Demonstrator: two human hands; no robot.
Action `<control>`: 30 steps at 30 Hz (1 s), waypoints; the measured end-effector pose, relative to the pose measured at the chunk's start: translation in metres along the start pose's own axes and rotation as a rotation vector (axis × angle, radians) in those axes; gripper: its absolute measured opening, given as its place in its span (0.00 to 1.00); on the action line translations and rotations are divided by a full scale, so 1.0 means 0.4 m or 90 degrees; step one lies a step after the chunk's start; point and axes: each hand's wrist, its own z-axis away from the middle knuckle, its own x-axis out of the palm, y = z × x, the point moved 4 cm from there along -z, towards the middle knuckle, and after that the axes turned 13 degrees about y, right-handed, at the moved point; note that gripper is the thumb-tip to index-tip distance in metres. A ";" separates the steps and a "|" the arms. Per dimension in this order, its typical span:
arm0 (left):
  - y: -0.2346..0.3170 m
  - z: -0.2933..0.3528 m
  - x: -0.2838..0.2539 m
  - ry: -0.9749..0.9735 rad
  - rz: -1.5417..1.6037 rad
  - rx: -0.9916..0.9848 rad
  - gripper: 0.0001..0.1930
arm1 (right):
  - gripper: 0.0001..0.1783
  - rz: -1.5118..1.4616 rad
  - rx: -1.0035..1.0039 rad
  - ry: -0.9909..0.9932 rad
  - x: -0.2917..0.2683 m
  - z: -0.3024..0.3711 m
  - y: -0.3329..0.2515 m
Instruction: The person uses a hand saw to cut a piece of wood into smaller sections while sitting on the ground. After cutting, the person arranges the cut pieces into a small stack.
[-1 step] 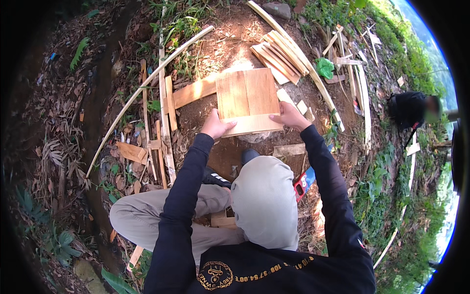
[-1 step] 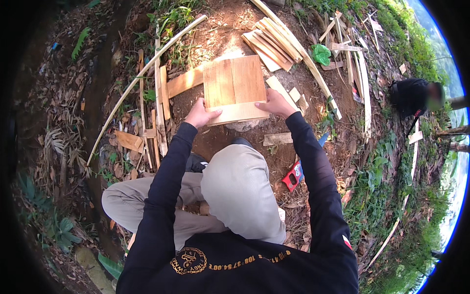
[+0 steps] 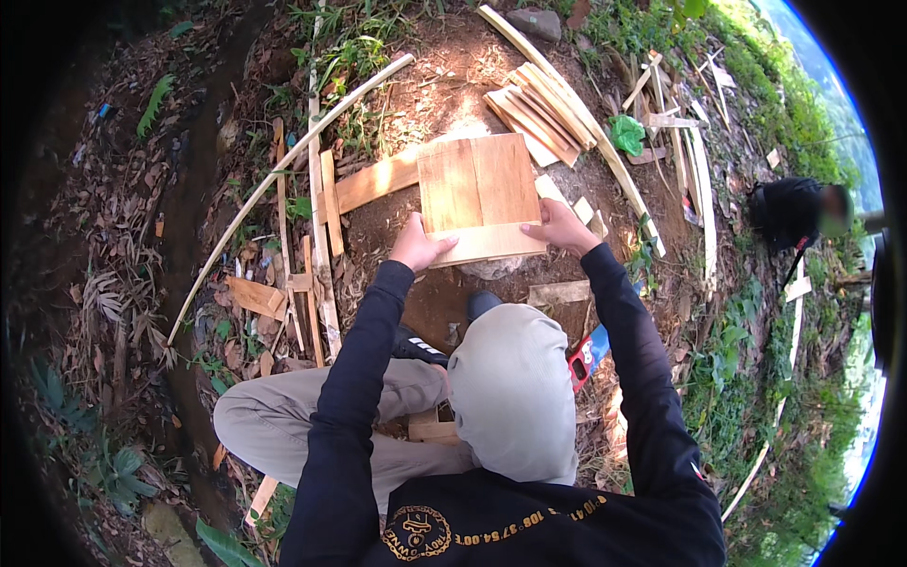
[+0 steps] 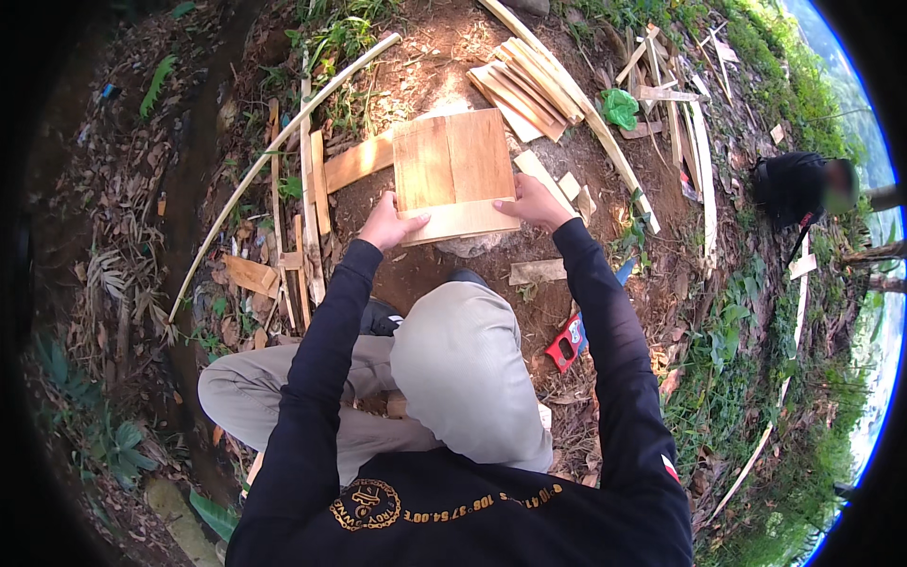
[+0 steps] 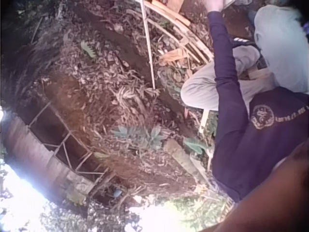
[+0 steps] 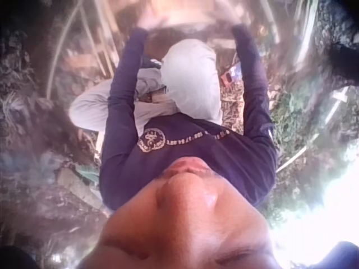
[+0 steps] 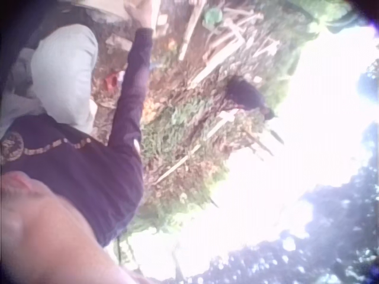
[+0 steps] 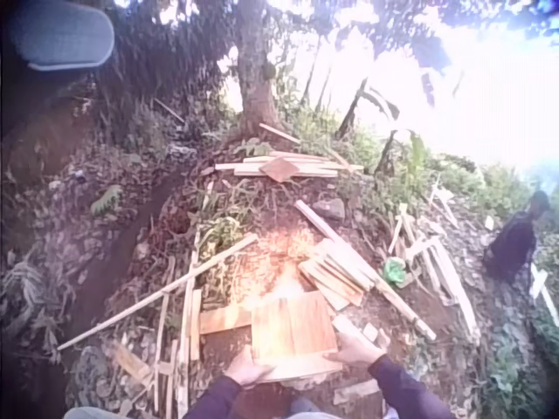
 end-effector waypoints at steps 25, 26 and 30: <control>0.101 -0.047 0.005 0.045 0.070 0.216 0.29 | 0.15 0.020 -0.257 0.173 -0.084 0.019 -0.025; 0.102 -0.045 0.007 0.041 0.078 0.211 0.30 | 0.16 -0.015 -0.266 0.171 -0.078 0.012 -0.017; 0.102 -0.046 0.011 0.107 0.177 0.245 0.33 | 0.19 -0.087 -0.273 0.177 -0.052 -0.013 0.004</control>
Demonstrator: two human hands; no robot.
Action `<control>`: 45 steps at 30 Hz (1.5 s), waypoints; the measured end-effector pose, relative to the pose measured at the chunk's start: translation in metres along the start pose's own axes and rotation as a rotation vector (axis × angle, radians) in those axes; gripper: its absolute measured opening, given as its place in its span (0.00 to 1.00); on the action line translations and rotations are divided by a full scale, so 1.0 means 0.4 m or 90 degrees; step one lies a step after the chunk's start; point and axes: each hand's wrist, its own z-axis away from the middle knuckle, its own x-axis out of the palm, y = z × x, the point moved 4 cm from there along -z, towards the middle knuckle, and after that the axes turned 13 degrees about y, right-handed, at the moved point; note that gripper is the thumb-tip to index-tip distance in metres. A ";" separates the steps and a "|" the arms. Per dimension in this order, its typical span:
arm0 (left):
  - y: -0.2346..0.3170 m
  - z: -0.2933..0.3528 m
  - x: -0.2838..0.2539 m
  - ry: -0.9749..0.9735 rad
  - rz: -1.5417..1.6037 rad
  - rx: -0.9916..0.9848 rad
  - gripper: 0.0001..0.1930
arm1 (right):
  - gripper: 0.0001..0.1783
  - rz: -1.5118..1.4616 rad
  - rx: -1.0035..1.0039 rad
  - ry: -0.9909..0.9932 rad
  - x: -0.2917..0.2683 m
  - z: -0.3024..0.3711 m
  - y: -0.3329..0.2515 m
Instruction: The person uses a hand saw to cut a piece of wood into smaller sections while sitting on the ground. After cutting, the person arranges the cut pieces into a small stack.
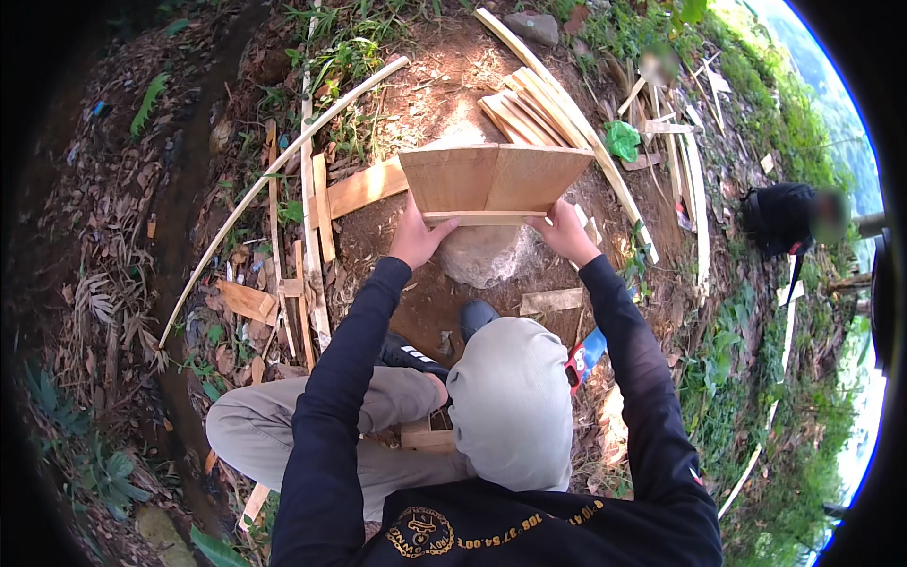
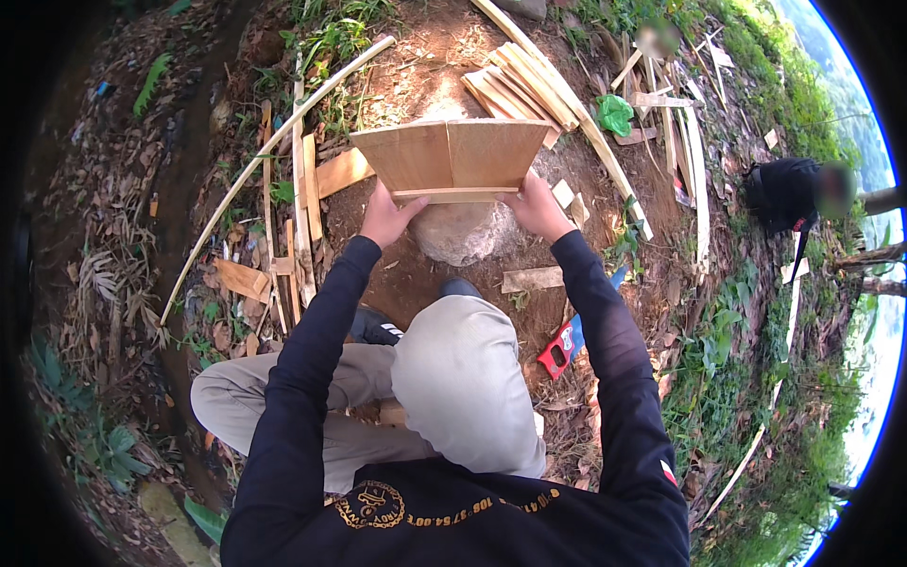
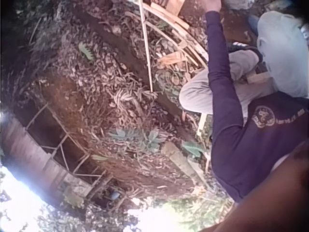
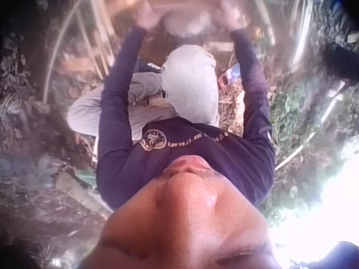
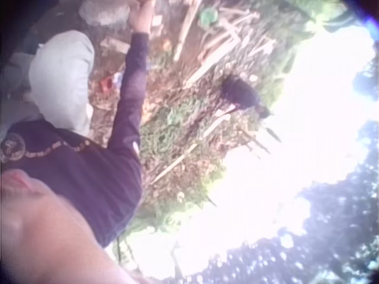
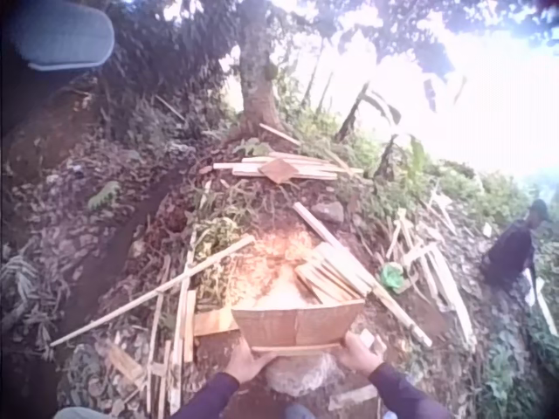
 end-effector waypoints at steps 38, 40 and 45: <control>-0.027 0.068 0.040 0.116 0.059 -0.066 0.43 | 0.32 0.032 -0.063 0.188 0.073 0.091 -0.048; -0.031 0.061 0.034 0.136 0.056 -0.051 0.43 | 0.31 0.054 -0.057 0.199 0.080 0.084 -0.021; -0.034 0.070 0.021 0.165 0.002 -0.067 0.42 | 0.27 -0.060 -0.032 0.202 0.089 0.088 -0.034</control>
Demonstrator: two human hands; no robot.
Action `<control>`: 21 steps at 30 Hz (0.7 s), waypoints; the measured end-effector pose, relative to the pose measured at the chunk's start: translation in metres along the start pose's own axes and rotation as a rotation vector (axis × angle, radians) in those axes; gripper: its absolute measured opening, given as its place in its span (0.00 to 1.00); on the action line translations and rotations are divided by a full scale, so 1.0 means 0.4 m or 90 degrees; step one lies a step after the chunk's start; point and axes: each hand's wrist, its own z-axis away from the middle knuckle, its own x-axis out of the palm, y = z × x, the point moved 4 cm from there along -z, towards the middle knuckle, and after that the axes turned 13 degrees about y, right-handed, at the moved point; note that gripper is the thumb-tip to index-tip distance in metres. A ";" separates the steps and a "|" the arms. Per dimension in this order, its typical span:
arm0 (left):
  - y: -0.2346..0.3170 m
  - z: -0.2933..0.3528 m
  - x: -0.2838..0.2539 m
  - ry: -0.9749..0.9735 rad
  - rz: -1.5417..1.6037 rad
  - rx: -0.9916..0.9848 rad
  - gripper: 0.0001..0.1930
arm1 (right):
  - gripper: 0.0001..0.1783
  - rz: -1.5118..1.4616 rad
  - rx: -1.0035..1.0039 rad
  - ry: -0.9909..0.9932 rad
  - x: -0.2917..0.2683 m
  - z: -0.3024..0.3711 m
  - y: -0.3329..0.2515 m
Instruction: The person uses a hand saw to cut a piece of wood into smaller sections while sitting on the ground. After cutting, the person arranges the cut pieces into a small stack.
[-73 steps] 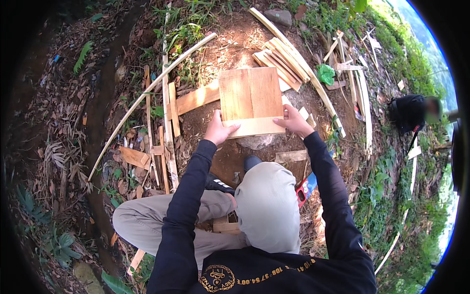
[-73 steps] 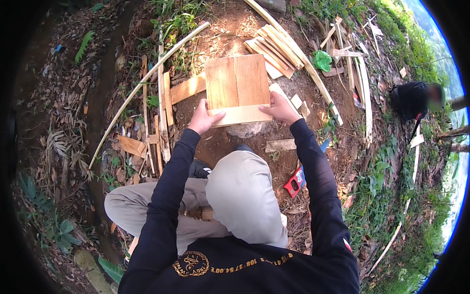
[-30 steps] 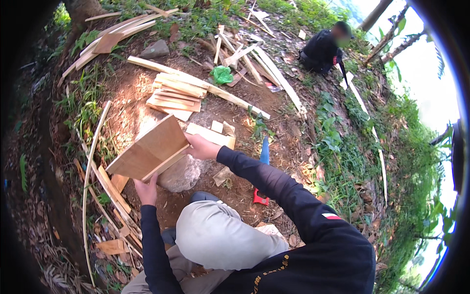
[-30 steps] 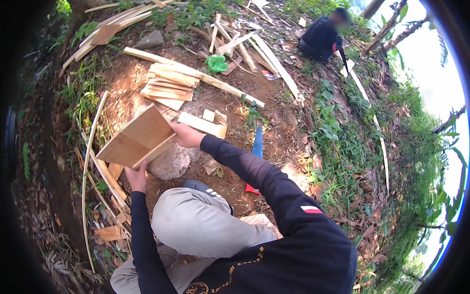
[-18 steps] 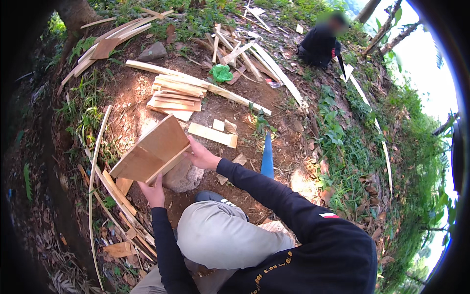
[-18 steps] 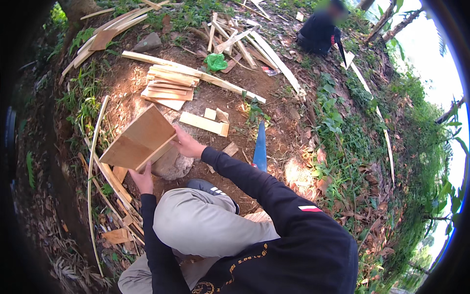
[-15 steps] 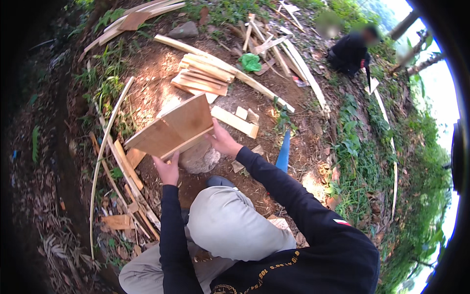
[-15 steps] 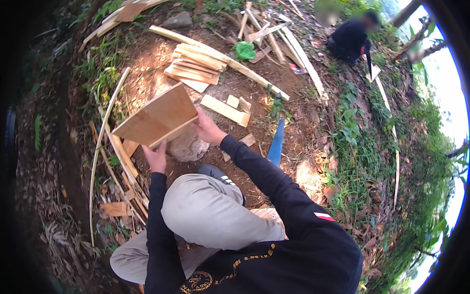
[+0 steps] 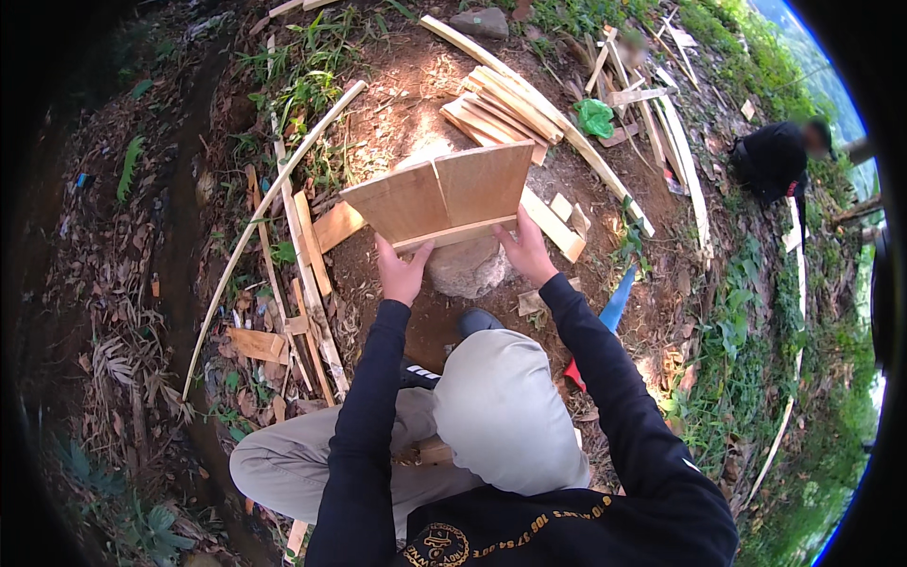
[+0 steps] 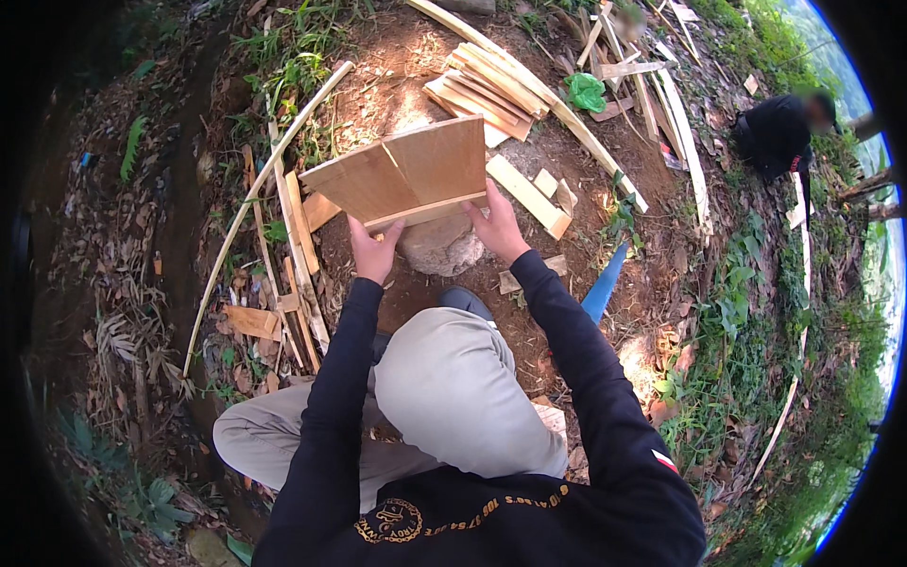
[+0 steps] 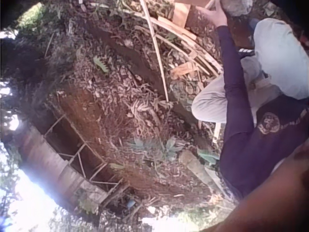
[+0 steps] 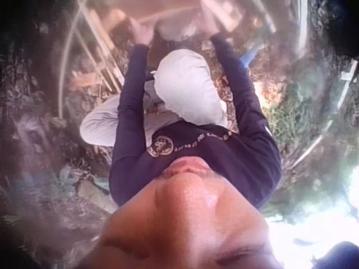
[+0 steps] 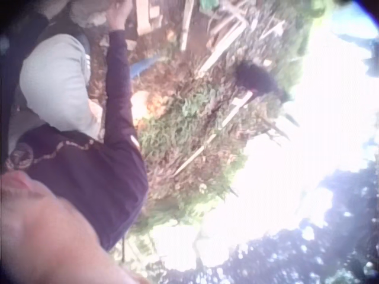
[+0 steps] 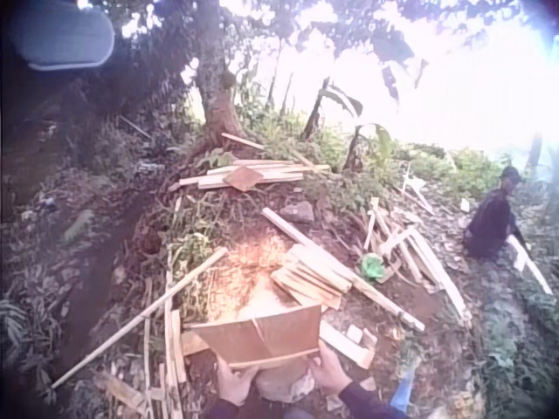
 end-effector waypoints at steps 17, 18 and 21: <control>-0.025 -0.013 0.016 -0.043 0.036 0.020 0.33 | 0.32 0.114 -0.103 -0.021 -0.018 -0.016 0.016; -0.025 -0.013 0.019 -0.034 0.035 0.028 0.33 | 0.32 0.114 -0.107 -0.024 -0.021 -0.018 0.019; -0.039 -0.038 -0.005 -0.033 -0.039 0.084 0.34 | 0.32 0.132 -0.090 -0.050 -0.008 -0.031 0.005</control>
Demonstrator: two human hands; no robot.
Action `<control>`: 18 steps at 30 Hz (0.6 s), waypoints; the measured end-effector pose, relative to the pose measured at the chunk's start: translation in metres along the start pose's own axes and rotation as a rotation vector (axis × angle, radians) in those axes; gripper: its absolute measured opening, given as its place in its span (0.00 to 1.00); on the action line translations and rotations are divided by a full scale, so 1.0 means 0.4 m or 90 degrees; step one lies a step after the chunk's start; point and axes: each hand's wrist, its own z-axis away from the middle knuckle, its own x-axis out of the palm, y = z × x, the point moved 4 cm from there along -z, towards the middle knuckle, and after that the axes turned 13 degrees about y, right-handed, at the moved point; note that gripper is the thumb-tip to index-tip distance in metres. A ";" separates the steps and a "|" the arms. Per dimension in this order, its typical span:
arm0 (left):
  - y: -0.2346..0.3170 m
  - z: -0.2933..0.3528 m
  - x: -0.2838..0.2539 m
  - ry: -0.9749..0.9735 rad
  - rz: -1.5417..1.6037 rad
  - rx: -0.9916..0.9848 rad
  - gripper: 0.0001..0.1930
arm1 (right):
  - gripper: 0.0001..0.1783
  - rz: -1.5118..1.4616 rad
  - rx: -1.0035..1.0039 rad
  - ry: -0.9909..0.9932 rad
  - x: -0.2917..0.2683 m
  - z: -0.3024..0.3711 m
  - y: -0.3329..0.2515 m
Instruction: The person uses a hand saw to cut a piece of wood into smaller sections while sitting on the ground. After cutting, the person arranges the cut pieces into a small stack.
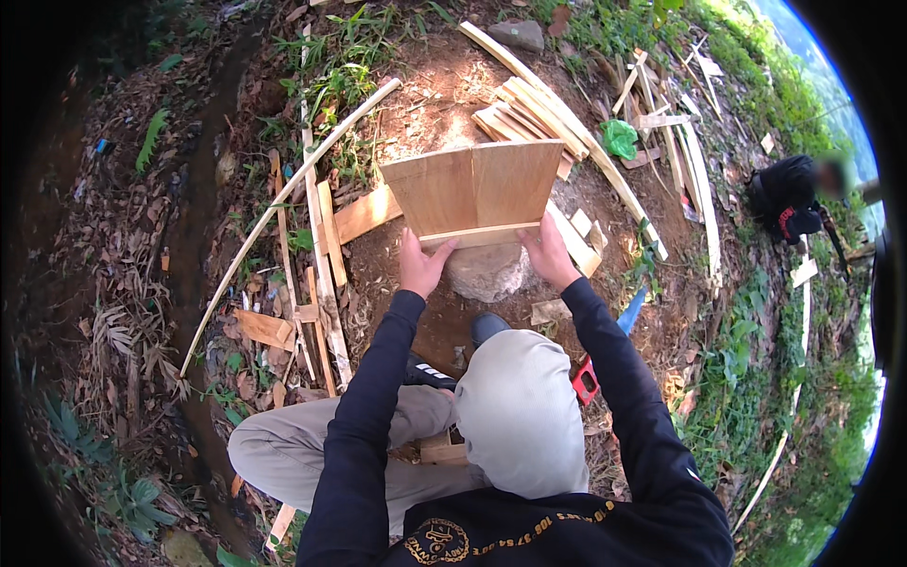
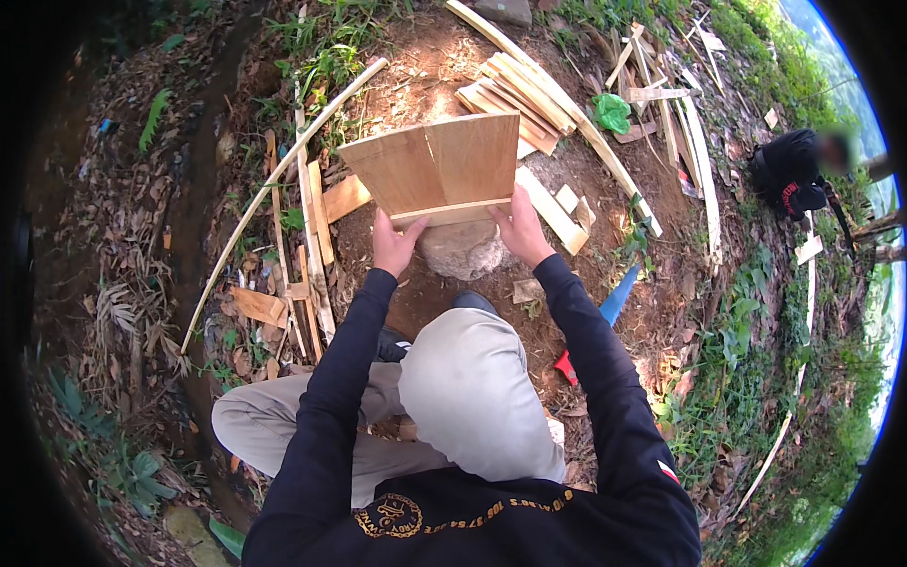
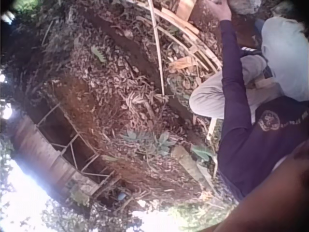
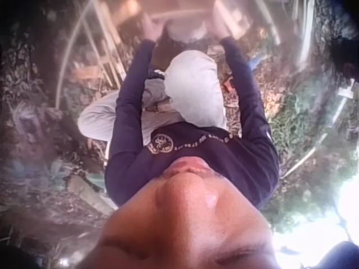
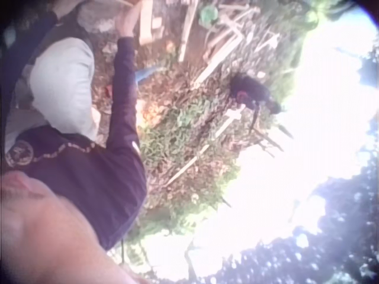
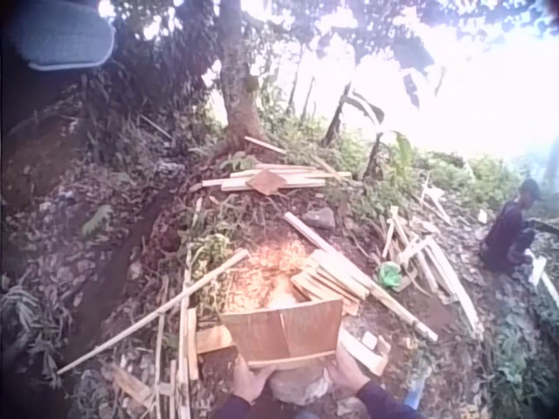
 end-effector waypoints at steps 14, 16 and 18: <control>0.002 -0.003 0.025 -0.298 -0.156 -0.136 0.40 | 0.27 0.001 0.525 -0.319 -0.021 -0.016 -0.001; -0.008 -0.013 0.012 -0.268 -0.222 -0.164 0.46 | 0.26 0.029 0.511 -0.320 -0.008 -0.022 -0.009; 0.005 -0.008 0.021 -0.272 -0.244 -0.207 0.52 | 0.27 0.051 0.503 -0.338 -0.018 -0.030 0.026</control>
